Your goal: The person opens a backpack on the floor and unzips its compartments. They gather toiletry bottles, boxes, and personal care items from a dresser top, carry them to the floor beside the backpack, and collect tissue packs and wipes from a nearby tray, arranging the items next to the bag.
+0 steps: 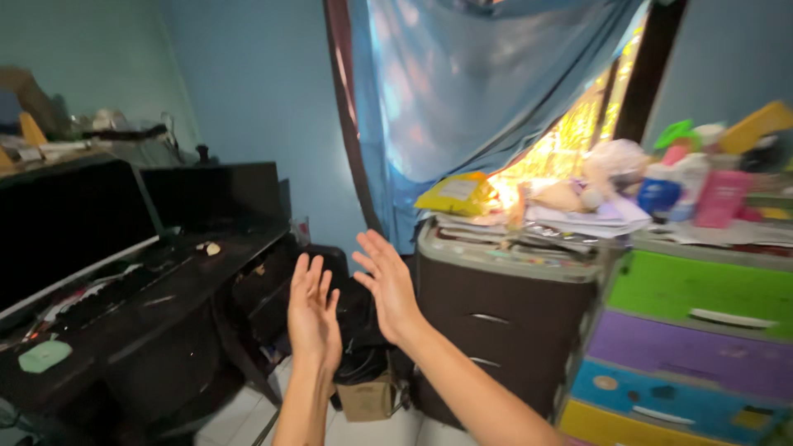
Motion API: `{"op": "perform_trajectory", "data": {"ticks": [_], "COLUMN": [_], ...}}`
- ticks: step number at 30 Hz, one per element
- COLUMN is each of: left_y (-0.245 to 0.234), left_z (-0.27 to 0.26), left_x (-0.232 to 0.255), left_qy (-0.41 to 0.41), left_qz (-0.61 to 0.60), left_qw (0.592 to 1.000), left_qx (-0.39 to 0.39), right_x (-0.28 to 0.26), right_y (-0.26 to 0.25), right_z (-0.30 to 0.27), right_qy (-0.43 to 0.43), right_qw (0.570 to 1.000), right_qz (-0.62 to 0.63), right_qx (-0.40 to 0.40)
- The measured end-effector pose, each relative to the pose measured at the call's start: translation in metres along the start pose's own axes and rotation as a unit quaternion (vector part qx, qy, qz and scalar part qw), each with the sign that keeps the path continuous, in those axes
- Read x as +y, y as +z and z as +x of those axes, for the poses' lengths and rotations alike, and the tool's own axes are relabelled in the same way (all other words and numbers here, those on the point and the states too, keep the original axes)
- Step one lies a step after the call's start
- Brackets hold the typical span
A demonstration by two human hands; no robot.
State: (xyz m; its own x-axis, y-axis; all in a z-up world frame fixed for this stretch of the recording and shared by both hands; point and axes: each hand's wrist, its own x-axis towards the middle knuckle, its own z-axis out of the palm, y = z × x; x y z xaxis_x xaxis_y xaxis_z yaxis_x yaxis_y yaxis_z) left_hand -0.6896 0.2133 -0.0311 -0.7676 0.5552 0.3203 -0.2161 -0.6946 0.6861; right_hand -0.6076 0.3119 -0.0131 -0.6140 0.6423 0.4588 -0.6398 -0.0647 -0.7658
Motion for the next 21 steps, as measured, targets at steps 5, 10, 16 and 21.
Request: {"op": "perform_trajectory", "data": {"ticks": [5,10,16,21], "left_y": [-0.036,-0.07,-0.103,-0.137], "left_z": [0.077,0.16,0.274,0.349], "left_x": [-0.029,-0.065,-0.095,-0.115], "left_qy": [-0.021,-0.03,-0.034,-0.045], "left_qz": [-0.01,-0.026,-0.017,0.009], "left_qw": [1.0,0.999,0.998,0.997], "left_qx": [0.005,0.023,0.058,0.065], "right_x": [0.063,0.134,0.196,0.243], "right_y": [-0.006,-0.015,-0.039,-0.063], "right_z": [0.069,0.144,0.267,0.341], "right_qy": [0.013,0.046,0.042,0.09], "right_qw": [1.0,0.998,0.996,0.99], "right_qz": [-0.011,-0.038,-0.073,-0.106], "right_qx": [-0.008,-0.001,-0.028,-0.028]}}
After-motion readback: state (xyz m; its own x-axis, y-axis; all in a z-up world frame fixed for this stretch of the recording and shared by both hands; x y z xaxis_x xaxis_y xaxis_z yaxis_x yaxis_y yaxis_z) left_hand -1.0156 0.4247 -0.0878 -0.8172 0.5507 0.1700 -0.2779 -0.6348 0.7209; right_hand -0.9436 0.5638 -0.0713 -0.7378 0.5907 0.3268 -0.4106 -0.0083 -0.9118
